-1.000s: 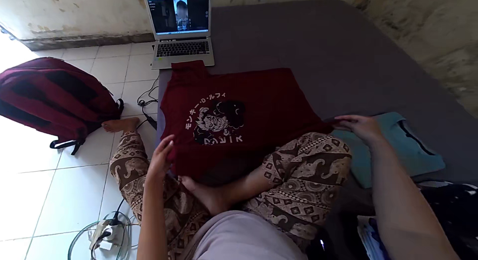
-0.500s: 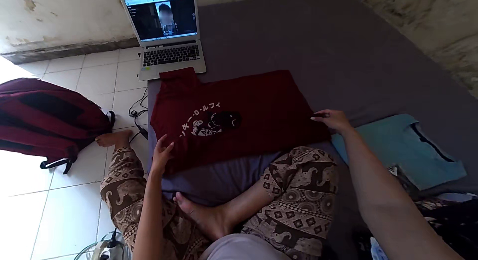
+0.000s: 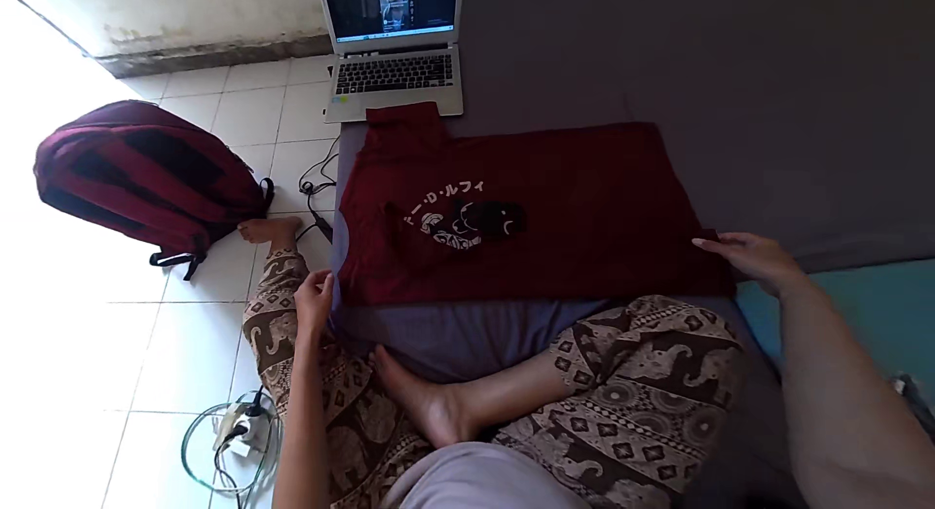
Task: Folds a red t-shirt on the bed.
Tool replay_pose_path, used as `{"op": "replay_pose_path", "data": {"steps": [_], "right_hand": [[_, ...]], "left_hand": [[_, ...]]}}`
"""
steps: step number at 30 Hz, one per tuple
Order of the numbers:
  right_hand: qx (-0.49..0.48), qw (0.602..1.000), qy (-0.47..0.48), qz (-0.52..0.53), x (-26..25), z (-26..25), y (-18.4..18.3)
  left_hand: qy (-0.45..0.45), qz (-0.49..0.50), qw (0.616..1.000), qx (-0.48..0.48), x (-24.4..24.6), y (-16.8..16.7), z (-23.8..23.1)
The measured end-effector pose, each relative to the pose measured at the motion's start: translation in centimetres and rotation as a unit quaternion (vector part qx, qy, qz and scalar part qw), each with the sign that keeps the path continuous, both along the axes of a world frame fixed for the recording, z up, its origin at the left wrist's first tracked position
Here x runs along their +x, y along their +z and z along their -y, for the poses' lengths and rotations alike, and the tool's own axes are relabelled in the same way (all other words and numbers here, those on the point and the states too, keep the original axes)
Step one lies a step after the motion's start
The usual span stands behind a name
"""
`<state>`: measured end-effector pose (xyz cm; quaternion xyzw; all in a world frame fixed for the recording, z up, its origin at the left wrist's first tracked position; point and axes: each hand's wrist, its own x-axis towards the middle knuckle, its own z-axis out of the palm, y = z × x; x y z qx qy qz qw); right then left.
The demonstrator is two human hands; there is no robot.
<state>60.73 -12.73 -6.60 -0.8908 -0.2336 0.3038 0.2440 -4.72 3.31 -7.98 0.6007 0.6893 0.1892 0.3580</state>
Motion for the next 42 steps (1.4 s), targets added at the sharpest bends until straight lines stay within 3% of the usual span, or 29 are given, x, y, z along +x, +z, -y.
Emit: {"op": "replay_pose_path", "data": {"steps": [3, 7, 10, 14, 18, 23, 27, 30, 33, 35, 37, 42], "right_hand": [[-0.053, 0.999, 0.003, 0.011, -0.8, 0.1, 1.2], [-0.097, 0.995, -0.015, -0.009, -1.6, 1.7, 2.4], [-0.123, 0.991, -0.031, -0.052, -1.7, 3.3, 2.4], [-0.034, 0.987, -0.049, -0.148, -1.4, 4.9, 1.1], [0.055, 0.988, -0.043, -0.138, -0.3, 5.7, 0.0], [-0.013, 0.993, -0.015, -0.117, -0.5, 5.5, -0.6], [-0.099, 0.994, 0.025, -0.027, -0.3, 3.9, 0.8], [-0.076, 0.996, 0.003, 0.038, -0.1, 2.5, 0.9], [-0.058, 0.998, -0.028, 0.021, -0.4, 1.2, 0.8], [0.010, 0.997, -0.071, 0.022, -0.7, 1.0, 1.1], [0.068, 0.992, -0.099, 0.023, -1.4, 1.0, 1.0], [0.082, 0.987, -0.135, 0.020, -2.4, 1.2, -0.8]], "left_hand": [[-0.053, -0.052, 0.997, -0.002, 0.7, 0.0, 1.7], [-0.058, -0.134, 0.985, 0.093, 3.0, -0.6, 2.6], [-0.066, -0.105, 0.992, 0.003, 4.0, -0.1, 1.9], [-0.134, -0.040, 0.987, -0.074, 2.0, -1.4, 0.5], [-0.154, 0.050, 0.983, -0.088, -0.2, 0.1, -0.6], [-0.222, -0.027, 0.969, -0.104, -0.3, -0.4, -1.4], [-0.201, -0.080, 0.974, -0.061, 0.5, -0.4, -0.4], [-0.140, -0.102, 0.985, 0.016, 2.3, -0.3, 0.7], [-0.065, -0.084, 0.989, 0.106, 4.5, -1.3, 1.7], [-0.033, -0.087, 0.987, 0.131, 5.5, -2.1, 1.9], [-0.020, -0.103, 0.984, 0.142, 5.9, -2.8, 2.0], [-0.024, -0.133, 0.976, 0.168, 6.0, -3.4, 2.2]]}}
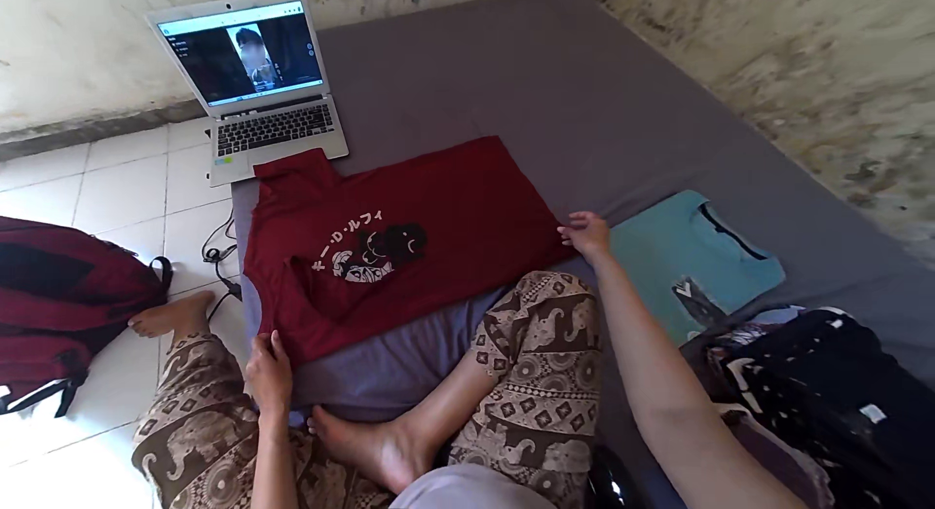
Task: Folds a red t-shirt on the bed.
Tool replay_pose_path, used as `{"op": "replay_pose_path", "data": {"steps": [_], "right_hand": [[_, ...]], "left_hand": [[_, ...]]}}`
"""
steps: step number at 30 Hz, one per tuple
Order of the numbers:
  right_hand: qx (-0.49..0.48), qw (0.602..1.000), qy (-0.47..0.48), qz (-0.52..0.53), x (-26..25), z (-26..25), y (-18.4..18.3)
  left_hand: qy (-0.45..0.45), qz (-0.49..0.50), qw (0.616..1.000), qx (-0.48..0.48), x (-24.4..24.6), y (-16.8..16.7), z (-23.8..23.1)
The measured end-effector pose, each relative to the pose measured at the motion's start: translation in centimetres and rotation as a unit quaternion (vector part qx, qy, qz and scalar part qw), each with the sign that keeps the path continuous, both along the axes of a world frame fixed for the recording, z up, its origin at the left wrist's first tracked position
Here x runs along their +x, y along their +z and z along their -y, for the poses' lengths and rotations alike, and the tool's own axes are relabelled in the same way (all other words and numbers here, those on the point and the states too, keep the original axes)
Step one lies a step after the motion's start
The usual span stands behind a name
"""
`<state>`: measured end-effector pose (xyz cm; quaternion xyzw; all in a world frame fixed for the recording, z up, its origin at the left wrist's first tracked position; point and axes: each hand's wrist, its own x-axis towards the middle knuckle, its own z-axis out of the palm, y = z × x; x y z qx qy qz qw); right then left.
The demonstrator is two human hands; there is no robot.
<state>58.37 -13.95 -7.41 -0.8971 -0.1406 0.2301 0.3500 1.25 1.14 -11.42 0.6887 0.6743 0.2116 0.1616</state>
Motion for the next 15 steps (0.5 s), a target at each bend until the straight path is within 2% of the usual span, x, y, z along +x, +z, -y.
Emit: {"op": "replay_pose_path", "data": {"steps": [3, 11, 15], "right_hand": [[-0.022, 0.999, -0.008, 0.035, -0.1, 0.6, -0.1], [-0.043, 0.998, -0.033, -0.019, 0.8, 3.3, 0.1], [-0.057, 0.998, -0.004, -0.038, 0.7, 4.4, 0.6]], "left_hand": [[-0.011, 0.006, 1.000, -0.007, -0.4, 0.0, 0.1], [0.012, 0.035, 0.999, -0.013, -0.6, -0.3, -0.2], [-0.033, 0.077, 0.996, -0.015, -1.6, -0.4, -0.6]]}}
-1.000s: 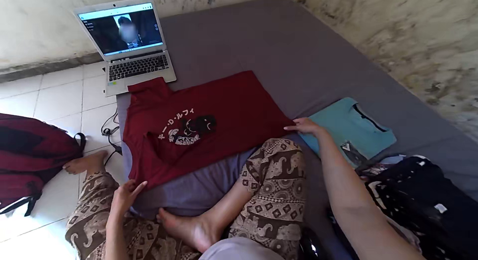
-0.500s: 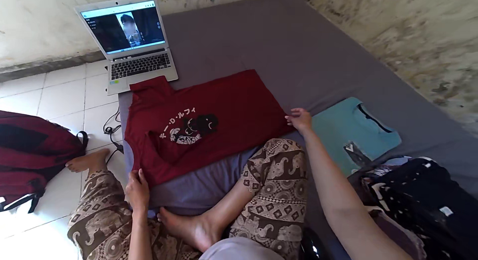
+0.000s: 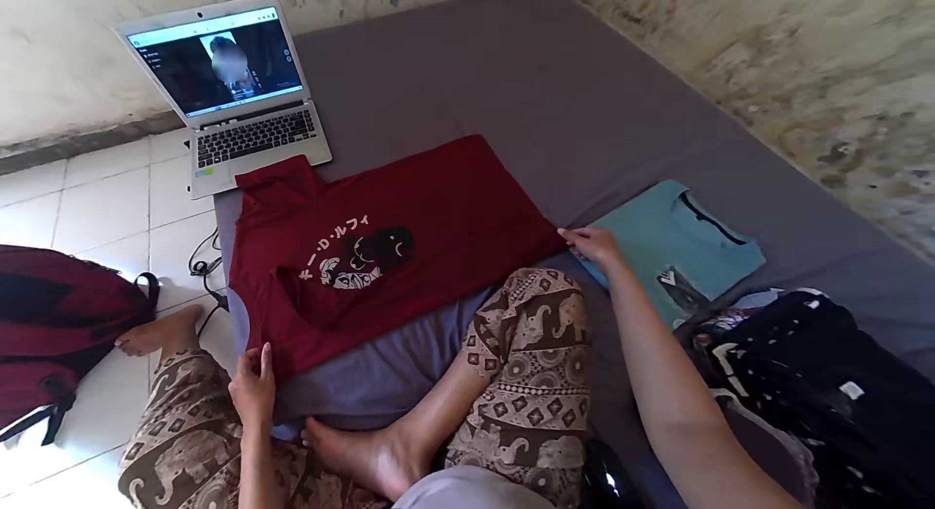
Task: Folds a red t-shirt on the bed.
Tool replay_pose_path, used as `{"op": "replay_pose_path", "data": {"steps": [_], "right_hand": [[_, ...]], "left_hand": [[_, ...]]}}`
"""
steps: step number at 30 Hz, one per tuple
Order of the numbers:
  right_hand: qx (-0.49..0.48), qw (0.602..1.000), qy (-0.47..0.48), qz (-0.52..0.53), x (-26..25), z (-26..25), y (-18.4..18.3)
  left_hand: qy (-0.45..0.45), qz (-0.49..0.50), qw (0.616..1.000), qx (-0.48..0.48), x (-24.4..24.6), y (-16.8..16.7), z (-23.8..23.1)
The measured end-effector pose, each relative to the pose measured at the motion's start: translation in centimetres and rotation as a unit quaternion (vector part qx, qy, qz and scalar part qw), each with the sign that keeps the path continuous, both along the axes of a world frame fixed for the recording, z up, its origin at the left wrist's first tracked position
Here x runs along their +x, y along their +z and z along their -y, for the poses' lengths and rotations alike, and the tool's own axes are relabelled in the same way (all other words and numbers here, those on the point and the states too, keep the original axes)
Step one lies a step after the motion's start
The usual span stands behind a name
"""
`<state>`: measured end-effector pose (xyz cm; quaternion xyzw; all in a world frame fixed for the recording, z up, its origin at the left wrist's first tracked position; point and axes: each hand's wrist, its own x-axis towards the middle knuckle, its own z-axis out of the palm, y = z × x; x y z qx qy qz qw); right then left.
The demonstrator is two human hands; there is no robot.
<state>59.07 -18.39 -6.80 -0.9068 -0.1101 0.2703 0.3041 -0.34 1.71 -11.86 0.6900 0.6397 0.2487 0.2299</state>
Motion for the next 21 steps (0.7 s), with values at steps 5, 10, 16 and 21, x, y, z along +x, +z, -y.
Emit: {"op": "replay_pose_path", "data": {"steps": [5, 10, 16, 21], "right_hand": [[-0.017, 0.999, 0.038, 0.006, 0.4, 0.3, 0.0], [0.003, 0.996, 0.081, 0.048, 0.5, -0.2, 0.1], [0.033, 0.996, 0.086, -0.011, -0.3, -1.2, 0.2], [0.024, 0.989, 0.119, -0.079, 1.1, -0.8, -0.1]], "left_hand": [[-0.033, 0.069, 0.991, -0.109, -1.7, 0.6, -0.9], [-0.030, 0.101, 0.980, -0.167, -2.0, 1.0, -1.2], [-0.026, 0.063, 0.985, -0.158, -1.3, 1.7, -1.5], [-0.066, 0.064, 0.996, -0.013, -0.7, 1.9, -1.7]]}}
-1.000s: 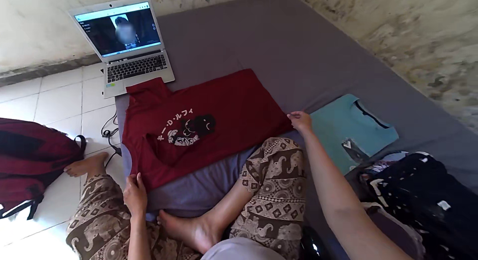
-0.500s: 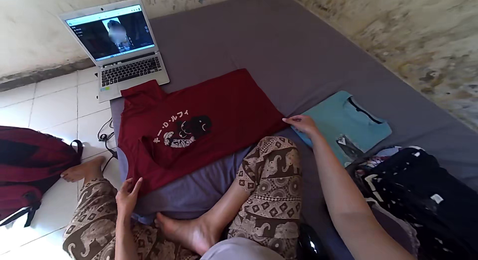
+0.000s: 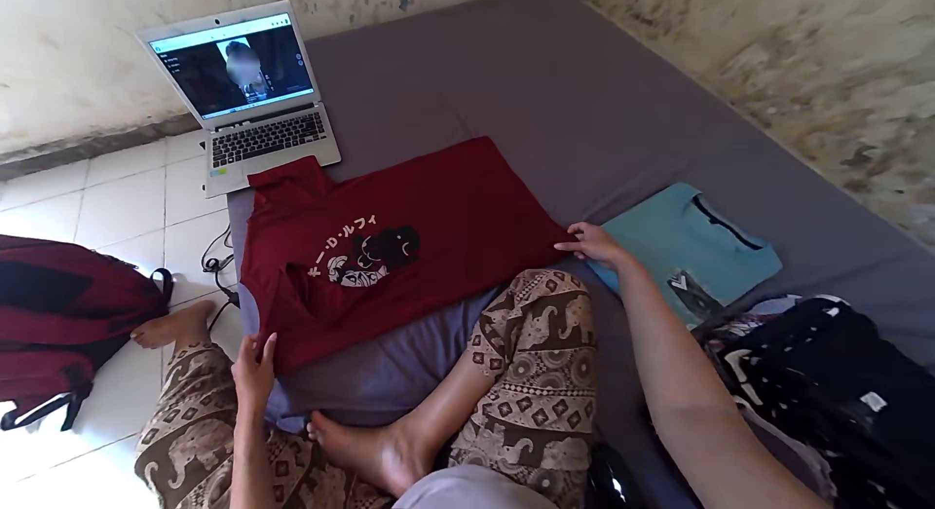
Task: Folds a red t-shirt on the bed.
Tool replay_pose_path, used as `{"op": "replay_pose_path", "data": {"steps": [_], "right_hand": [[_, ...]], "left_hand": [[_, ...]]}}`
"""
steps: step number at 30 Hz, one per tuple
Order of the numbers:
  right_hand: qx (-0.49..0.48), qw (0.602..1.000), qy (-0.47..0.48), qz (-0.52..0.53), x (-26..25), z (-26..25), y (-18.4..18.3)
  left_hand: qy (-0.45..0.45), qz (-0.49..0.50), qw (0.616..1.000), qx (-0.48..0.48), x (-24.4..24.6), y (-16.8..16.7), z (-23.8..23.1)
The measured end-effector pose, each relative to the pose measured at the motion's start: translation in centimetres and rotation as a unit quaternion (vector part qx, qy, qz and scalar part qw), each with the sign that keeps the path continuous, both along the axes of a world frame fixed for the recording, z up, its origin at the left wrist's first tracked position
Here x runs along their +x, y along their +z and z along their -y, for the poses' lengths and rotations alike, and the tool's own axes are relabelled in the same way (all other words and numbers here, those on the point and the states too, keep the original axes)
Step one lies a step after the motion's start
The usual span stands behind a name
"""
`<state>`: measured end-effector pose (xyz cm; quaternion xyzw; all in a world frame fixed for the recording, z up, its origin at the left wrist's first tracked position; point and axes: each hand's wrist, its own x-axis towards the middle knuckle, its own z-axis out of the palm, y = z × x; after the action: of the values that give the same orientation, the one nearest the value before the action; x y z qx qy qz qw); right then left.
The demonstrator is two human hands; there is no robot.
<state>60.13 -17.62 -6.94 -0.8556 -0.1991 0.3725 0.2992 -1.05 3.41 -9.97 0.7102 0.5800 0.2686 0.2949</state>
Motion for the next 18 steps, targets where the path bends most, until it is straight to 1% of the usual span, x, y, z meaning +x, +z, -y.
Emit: {"op": "replay_pose_path", "data": {"steps": [1, 2, 5, 8, 10, 13, 18], "right_hand": [[-0.011, 1.000, 0.015, 0.000, 0.4, 0.2, 0.0], [-0.028, 0.999, 0.032, 0.001, 0.5, 0.5, -0.1], [-0.068, 0.994, 0.070, 0.039, 0.4, 0.2, -0.7], [-0.066, 0.992, 0.069, 0.084, 0.7, -0.3, -0.5], [-0.045, 0.992, 0.051, 0.106, 0.7, -1.1, -0.4], [-0.043, 0.988, 0.008, 0.149, -0.1, -2.8, 0.2], [-0.010, 0.985, -0.035, 0.170, -0.8, -5.1, 0.8]], "left_hand": [[-0.002, -0.008, 1.000, 0.024, -0.1, 0.0, -0.2], [-0.008, -0.033, 0.999, 0.018, -0.2, 0.0, -0.2], [-0.024, -0.131, 0.989, -0.067, -0.1, 0.3, -0.2], [-0.013, -0.189, 0.979, -0.069, 0.7, 1.2, 0.3], [0.016, -0.189, 0.977, -0.093, 1.2, 2.1, 0.3], [0.069, -0.171, 0.975, -0.124, 2.7, 2.8, -0.8], [0.110, -0.156, 0.978, -0.089, 6.9, 1.5, -2.6]]}}
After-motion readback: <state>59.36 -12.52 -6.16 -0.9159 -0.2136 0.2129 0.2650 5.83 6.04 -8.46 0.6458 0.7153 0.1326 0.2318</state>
